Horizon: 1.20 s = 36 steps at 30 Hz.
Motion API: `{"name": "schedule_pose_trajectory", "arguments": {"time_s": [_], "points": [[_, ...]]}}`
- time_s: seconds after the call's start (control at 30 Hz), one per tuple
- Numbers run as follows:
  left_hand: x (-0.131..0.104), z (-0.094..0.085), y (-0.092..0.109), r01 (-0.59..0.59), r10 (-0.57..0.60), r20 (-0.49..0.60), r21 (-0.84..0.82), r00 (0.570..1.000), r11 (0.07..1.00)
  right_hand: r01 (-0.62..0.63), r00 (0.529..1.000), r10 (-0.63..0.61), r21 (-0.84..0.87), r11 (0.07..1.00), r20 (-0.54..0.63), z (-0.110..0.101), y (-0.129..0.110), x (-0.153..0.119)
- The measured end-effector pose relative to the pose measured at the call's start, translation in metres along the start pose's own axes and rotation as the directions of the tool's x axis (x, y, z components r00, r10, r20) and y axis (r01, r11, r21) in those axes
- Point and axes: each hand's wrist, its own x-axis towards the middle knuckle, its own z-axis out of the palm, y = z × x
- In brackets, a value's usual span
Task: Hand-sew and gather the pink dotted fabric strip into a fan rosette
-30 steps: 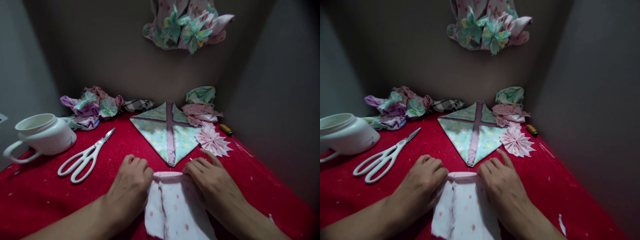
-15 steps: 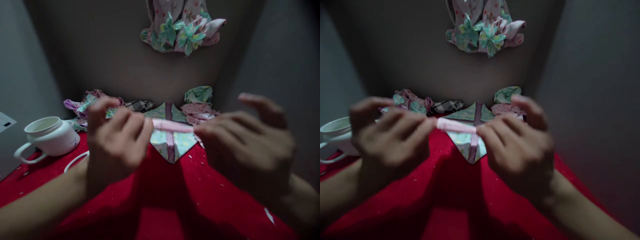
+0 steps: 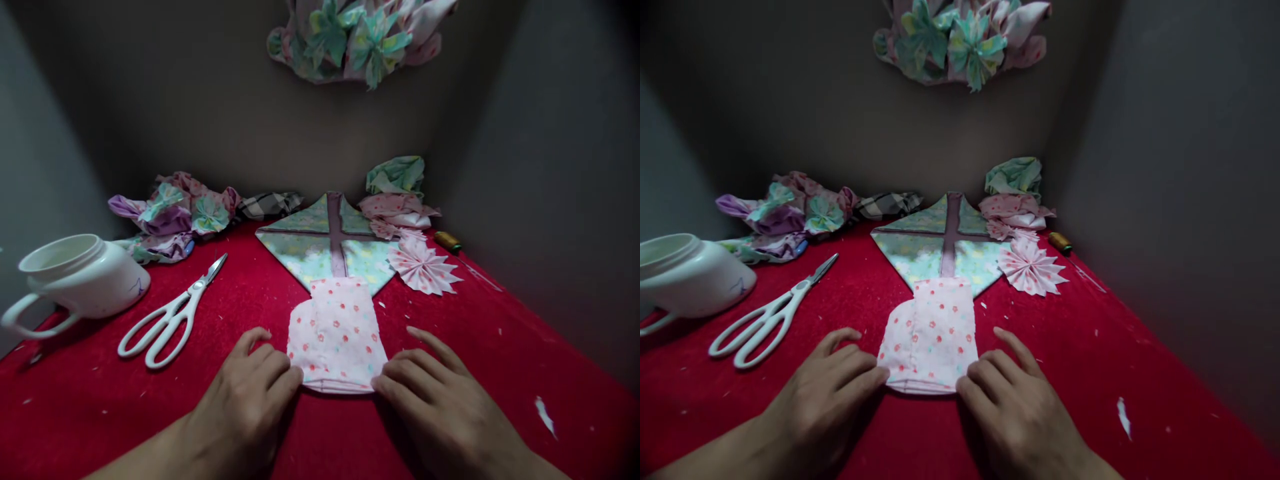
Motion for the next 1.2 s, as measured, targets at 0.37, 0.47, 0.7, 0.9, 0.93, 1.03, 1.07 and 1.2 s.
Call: {"name": "schedule_pose_trajectory", "arguments": {"time_s": [0.37, 0.47, 0.7, 0.9, 0.93, 1.03, 1.07, 1.2], "points": [[0.013, -0.006, -0.002, 0.387, -0.344, 0.244, -0.155, 0.907, 0.909, -0.342, 0.918, 0.304, 0.118, 0.932, 0.255, -0.009, 0.009, 0.003], [0.019, -0.008, 0.000, 0.457, -0.425, 0.275, -0.062, 0.862, 0.887, -0.401, 0.891, 0.366, 0.087, 0.912, 0.269, -0.008, 0.011, 0.006], [0.026, -0.011, -0.002, 0.465, -0.467, 0.317, 0.089, 0.825, 0.881, -0.479, 0.847, 0.443, 0.061, 0.876, 0.295, -0.003, 0.018, 0.013], [0.024, -0.009, -0.002, 0.453, -0.458, 0.297, 0.088, 0.838, 0.887, -0.502, 0.830, 0.455, 0.079, 0.861, 0.321, -0.004, 0.020, 0.016], [0.024, -0.008, -0.001, 0.451, -0.456, 0.293, 0.088, 0.840, 0.888, -0.500, 0.833, 0.455, 0.074, 0.863, 0.315, -0.004, 0.020, 0.016], [0.023, -0.007, 0.000, 0.457, -0.465, 0.291, 0.098, 0.836, 0.884, -0.484, 0.843, 0.451, 0.047, 0.874, 0.293, -0.002, 0.019, 0.016], [0.023, -0.007, 0.001, 0.460, -0.470, 0.288, 0.106, 0.835, 0.882, -0.473, 0.849, 0.445, 0.037, 0.880, 0.285, -0.001, 0.020, 0.016], [0.024, -0.006, 0.003, 0.475, -0.488, 0.259, 0.114, 0.834, 0.873, -0.442, 0.862, 0.420, 0.015, 0.897, 0.284, -0.001, 0.020, 0.018]]}}
